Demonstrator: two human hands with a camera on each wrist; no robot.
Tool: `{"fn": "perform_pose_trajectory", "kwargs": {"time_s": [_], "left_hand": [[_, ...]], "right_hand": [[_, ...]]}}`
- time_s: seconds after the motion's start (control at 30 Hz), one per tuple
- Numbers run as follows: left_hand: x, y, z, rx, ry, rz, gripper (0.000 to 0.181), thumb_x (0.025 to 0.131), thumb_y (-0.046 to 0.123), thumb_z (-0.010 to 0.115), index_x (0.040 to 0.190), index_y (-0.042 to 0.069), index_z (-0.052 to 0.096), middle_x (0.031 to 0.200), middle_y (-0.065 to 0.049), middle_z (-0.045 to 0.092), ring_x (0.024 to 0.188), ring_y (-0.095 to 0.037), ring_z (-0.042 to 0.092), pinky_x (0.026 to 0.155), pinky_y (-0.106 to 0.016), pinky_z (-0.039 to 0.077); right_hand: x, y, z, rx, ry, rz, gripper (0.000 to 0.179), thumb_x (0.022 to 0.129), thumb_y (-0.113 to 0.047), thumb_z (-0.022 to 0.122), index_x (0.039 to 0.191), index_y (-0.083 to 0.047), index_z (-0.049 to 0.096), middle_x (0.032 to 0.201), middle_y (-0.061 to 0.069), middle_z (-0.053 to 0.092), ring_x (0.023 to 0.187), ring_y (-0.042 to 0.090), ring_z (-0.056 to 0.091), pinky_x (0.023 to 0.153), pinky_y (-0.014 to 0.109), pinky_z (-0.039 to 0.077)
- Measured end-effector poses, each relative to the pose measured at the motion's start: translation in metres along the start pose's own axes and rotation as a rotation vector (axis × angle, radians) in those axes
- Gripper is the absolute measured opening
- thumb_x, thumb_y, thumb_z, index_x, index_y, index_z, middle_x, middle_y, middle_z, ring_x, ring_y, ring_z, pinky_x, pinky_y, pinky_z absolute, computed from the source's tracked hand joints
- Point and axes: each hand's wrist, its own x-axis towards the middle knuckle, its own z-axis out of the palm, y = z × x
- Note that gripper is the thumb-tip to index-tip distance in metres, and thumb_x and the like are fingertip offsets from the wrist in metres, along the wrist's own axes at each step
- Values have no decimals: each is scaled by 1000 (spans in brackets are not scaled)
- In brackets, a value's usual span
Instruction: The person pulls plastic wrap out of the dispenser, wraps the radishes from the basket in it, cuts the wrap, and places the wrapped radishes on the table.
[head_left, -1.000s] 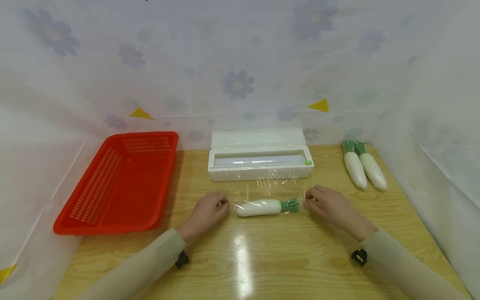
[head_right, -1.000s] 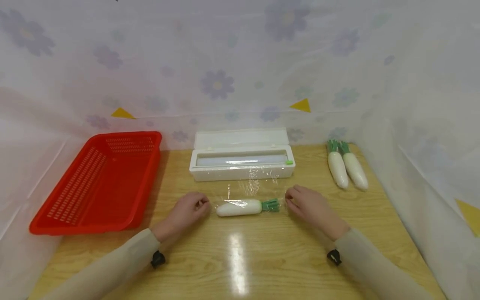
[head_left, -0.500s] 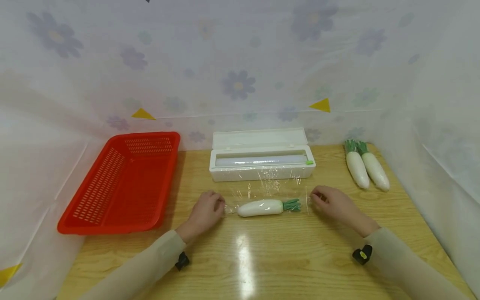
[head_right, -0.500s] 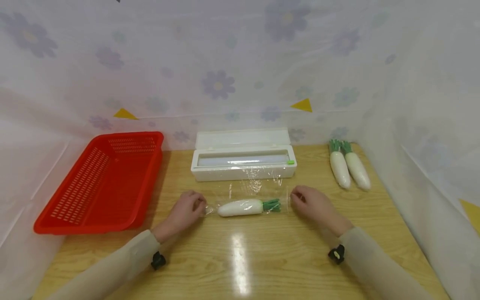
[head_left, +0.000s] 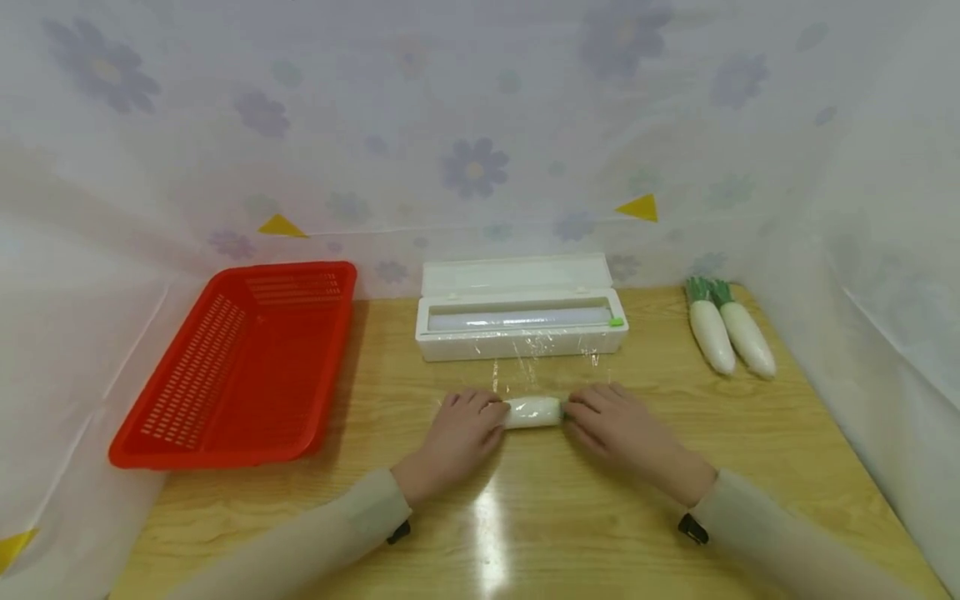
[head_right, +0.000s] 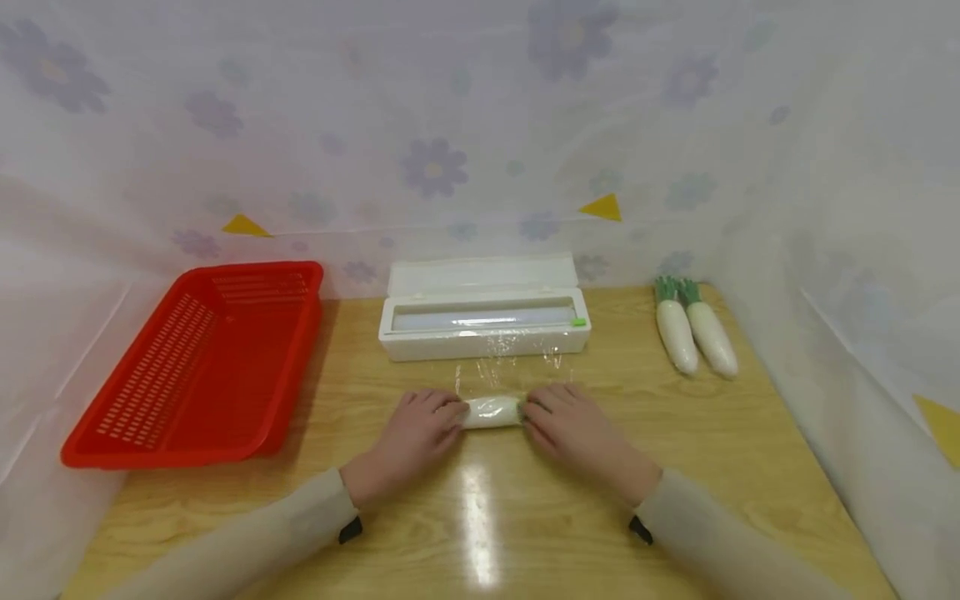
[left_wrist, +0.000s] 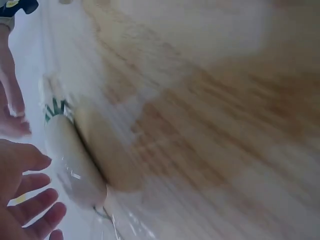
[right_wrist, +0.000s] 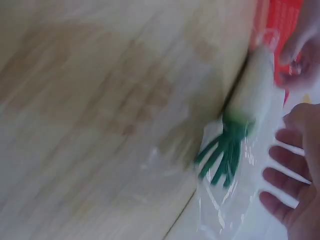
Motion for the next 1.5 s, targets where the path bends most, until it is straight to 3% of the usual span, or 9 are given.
{"fn": "perform_pose_trajectory", "kwargs": {"time_s": [0.13,0.4,0.6,0.67,0.87,1.0,1.1,1.27,1.5], "left_hand": [[6,5,10,73,-39,-11,29,102,23,66,130,16,66,129,-2,68,118,-24,61,95,-42,45],[12,8,15,202,-74,-37,48,100,30,71,142,10,57,134,-4,66,120,-24,60,93,-43,44],[29,1,19,242,-76,-76,46,96,32,76,135,10,62,132,-9,60,120,-28,55,93,-43,46],[34,-2,17,238,-95,-83,45,96,31,77,133,10,64,128,-10,59,118,-28,55,92,-43,46],[44,-12,10,93,-194,-129,47,98,26,74,138,7,59,127,-11,64,124,-31,53,101,-46,45],[45,-17,9,43,-167,-154,35,99,28,73,127,12,60,123,-7,69,123,-29,55,101,-46,44],[46,-17,7,66,-134,-138,27,99,28,73,120,12,63,124,-7,66,121,-27,54,98,-45,43],[48,-17,7,151,-113,-101,36,96,28,76,126,11,66,129,-10,61,123,-29,52,101,-45,41],[50,-24,12,122,-34,-84,35,89,17,82,120,9,67,118,-9,69,119,-31,58,103,-46,43]], "right_hand": [[9,-14,11,-43,-93,60,48,95,-24,77,136,-3,65,132,13,66,120,33,61,102,52,47],[10,-17,21,-131,-122,141,61,94,-35,78,142,-2,59,126,13,66,117,34,59,102,53,45],[23,-11,27,-141,-137,214,64,94,-39,78,141,-1,58,126,16,63,118,35,57,102,54,45],[29,-8,28,-149,-142,224,64,93,-41,79,138,0,58,127,16,62,118,35,57,102,54,45],[38,-7,29,-193,-144,198,60,93,-38,80,136,-3,58,124,16,61,118,36,56,104,55,44],[41,-8,28,-232,-119,151,53,92,-34,81,131,-4,60,119,13,64,116,34,57,104,53,44],[42,-7,29,-241,-111,151,55,91,-34,82,131,-2,61,120,14,65,117,35,57,104,53,44],[43,-1,34,-272,-114,170,61,92,-36,81,137,-1,60,122,16,63,116,35,57,100,51,45],[48,2,37,-312,-120,167,53,92,-32,81,132,-2,63,123,16,62,118,36,56,96,49,47]]}}
